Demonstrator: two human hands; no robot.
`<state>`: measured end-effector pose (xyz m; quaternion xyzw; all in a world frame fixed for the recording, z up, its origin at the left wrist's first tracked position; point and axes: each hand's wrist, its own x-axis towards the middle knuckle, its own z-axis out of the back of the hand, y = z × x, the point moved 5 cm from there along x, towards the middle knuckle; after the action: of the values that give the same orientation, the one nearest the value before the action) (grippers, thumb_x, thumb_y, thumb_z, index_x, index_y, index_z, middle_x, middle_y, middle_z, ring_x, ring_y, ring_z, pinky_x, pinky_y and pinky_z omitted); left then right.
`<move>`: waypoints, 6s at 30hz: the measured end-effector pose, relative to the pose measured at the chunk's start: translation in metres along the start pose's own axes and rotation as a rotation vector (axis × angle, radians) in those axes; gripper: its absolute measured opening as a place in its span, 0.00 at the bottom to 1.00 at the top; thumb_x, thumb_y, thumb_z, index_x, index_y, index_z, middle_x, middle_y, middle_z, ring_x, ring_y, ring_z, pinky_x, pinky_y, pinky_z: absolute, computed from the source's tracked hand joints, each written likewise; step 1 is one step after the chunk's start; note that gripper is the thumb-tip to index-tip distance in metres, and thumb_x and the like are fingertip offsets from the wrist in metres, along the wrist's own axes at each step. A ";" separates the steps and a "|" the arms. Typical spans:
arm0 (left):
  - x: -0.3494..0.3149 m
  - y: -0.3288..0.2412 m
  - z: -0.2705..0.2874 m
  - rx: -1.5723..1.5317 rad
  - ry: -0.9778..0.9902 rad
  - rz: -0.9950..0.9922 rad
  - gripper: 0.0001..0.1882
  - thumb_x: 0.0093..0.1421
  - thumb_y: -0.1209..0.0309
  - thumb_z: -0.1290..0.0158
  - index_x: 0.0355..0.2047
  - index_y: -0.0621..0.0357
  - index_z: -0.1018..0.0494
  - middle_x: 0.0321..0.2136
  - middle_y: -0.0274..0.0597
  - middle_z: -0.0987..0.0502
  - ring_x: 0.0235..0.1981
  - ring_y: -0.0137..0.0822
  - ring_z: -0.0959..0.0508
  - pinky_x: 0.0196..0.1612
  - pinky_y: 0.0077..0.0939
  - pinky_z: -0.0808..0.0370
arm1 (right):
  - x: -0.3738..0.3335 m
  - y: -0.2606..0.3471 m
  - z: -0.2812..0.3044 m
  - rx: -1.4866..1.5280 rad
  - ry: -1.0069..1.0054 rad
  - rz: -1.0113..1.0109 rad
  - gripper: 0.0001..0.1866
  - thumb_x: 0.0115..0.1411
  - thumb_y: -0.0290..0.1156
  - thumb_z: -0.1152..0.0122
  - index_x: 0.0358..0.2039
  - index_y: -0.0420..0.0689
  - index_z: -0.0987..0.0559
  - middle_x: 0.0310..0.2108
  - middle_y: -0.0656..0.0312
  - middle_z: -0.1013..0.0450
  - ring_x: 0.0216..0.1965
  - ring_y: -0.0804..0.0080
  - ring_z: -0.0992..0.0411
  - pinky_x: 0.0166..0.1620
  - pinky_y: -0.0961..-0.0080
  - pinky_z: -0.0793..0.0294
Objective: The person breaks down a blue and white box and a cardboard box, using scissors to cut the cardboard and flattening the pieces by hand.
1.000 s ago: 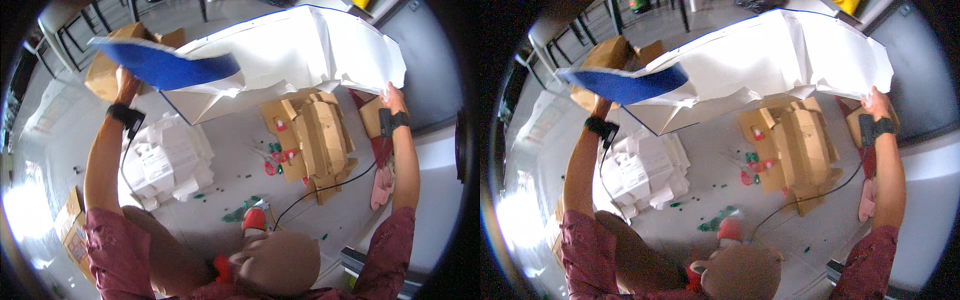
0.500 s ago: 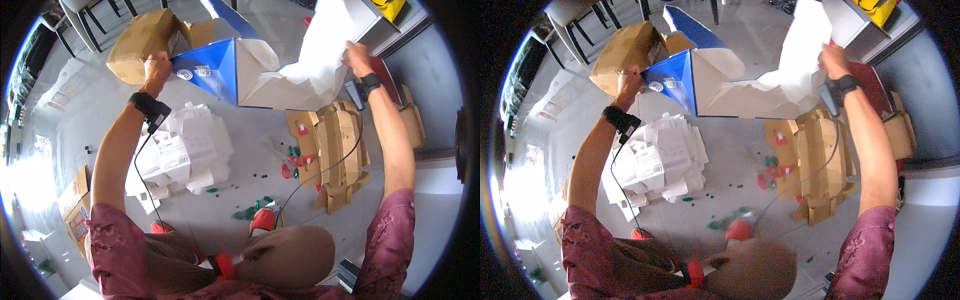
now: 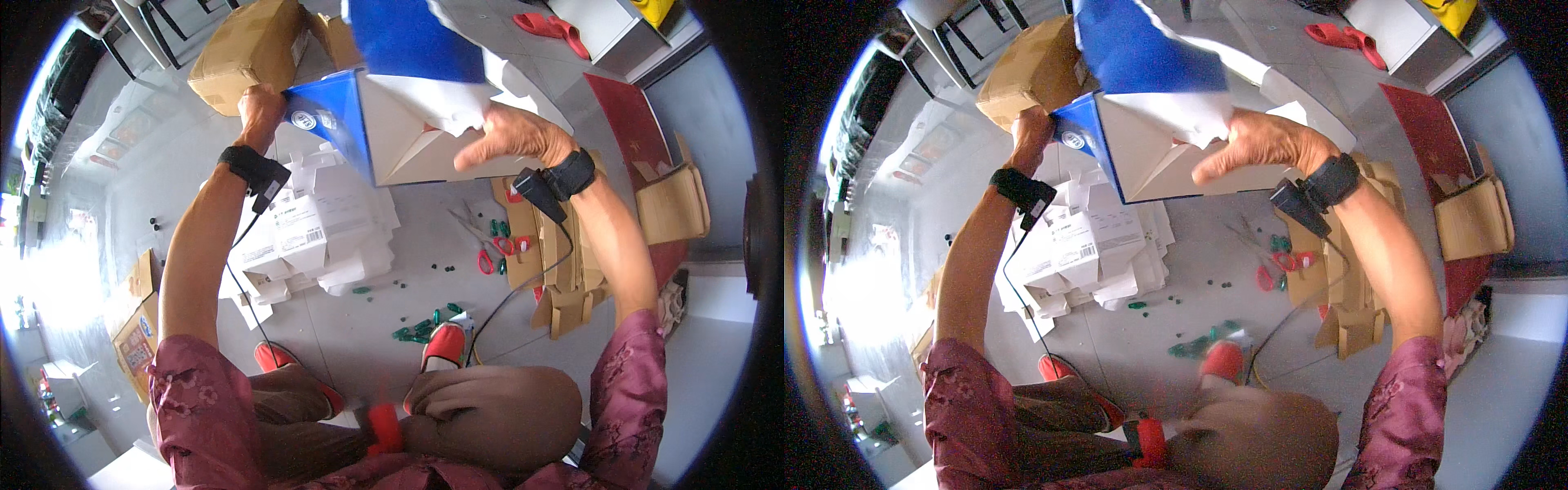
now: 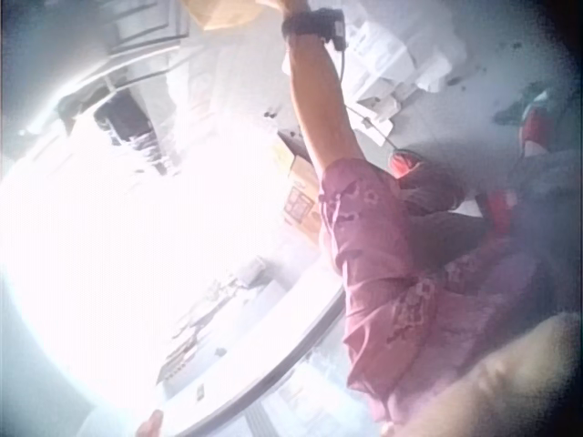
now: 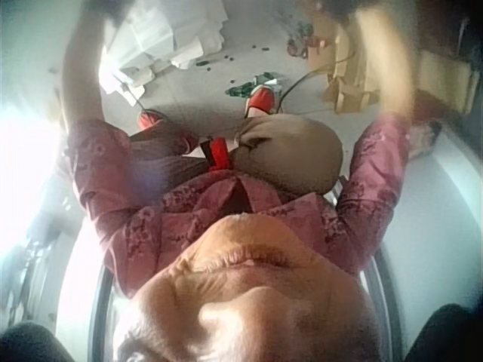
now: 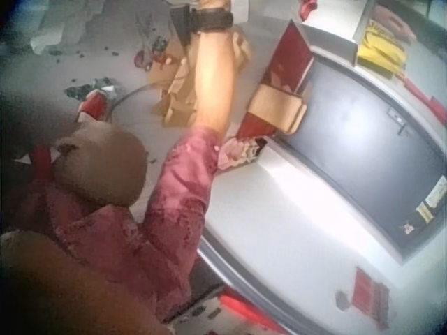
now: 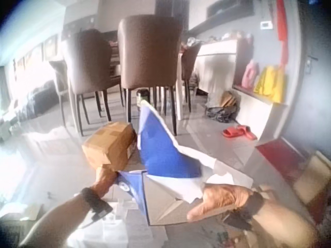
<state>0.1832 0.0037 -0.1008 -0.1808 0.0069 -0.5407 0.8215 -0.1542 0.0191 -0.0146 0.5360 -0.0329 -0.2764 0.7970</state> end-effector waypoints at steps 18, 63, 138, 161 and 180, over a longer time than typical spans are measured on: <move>0.002 -0.047 0.074 -0.399 -0.161 -0.177 0.01 0.37 0.78 0.55 0.13 0.60 0.36 0.10 0.46 0.35 0.13 0.36 0.35 0.18 0.32 0.38 | -0.041 -0.006 0.045 -0.455 -0.720 0.266 0.15 0.46 0.22 0.43 0.37 0.42 0.26 0.29 0.53 0.27 0.30 0.64 0.28 0.34 0.72 0.31; -0.227 -0.175 0.018 0.080 0.769 -1.563 0.24 0.54 0.69 0.57 0.52 0.57 0.44 0.25 0.36 0.31 0.26 0.31 0.27 0.19 0.22 0.29 | -0.016 -0.129 0.119 -0.897 -1.052 -0.294 0.48 0.44 0.34 0.36 0.59 0.40 0.57 0.53 0.39 0.48 0.50 0.48 0.39 0.53 0.64 0.38; -0.106 -0.155 0.098 0.020 -0.360 -1.072 0.20 0.42 0.76 0.42 0.36 0.67 0.34 0.32 0.50 0.30 0.34 0.47 0.29 0.35 0.31 0.29 | 0.040 -0.026 -0.012 -0.524 -0.139 0.190 0.13 0.49 0.38 0.42 0.28 0.41 0.22 0.25 0.50 0.27 0.27 0.57 0.29 0.34 0.69 0.31; -0.116 -0.167 0.013 -0.533 0.685 -0.898 0.23 0.43 0.62 0.39 0.34 0.68 0.26 0.29 0.52 0.25 0.27 0.40 0.24 0.34 0.27 0.27 | 0.040 -0.011 -0.026 -0.880 -0.493 0.748 0.14 0.55 0.38 0.51 0.23 0.42 0.25 0.16 0.52 0.31 0.19 0.57 0.30 0.25 0.68 0.30; -0.099 -0.158 0.041 -0.507 0.400 -0.910 0.17 0.48 0.66 0.42 0.35 0.67 0.27 0.18 0.44 0.28 0.19 0.29 0.29 0.21 0.23 0.34 | 0.038 -0.014 0.031 -1.282 -0.770 0.685 0.07 0.51 0.30 0.47 0.32 0.45 0.25 0.14 0.60 0.32 0.16 0.66 0.31 0.20 0.74 0.30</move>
<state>0.0106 0.0481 -0.0324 -0.2513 0.2135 -0.8461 0.4188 -0.1388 -0.0282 -0.0231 -0.1955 -0.3016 -0.1475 0.9214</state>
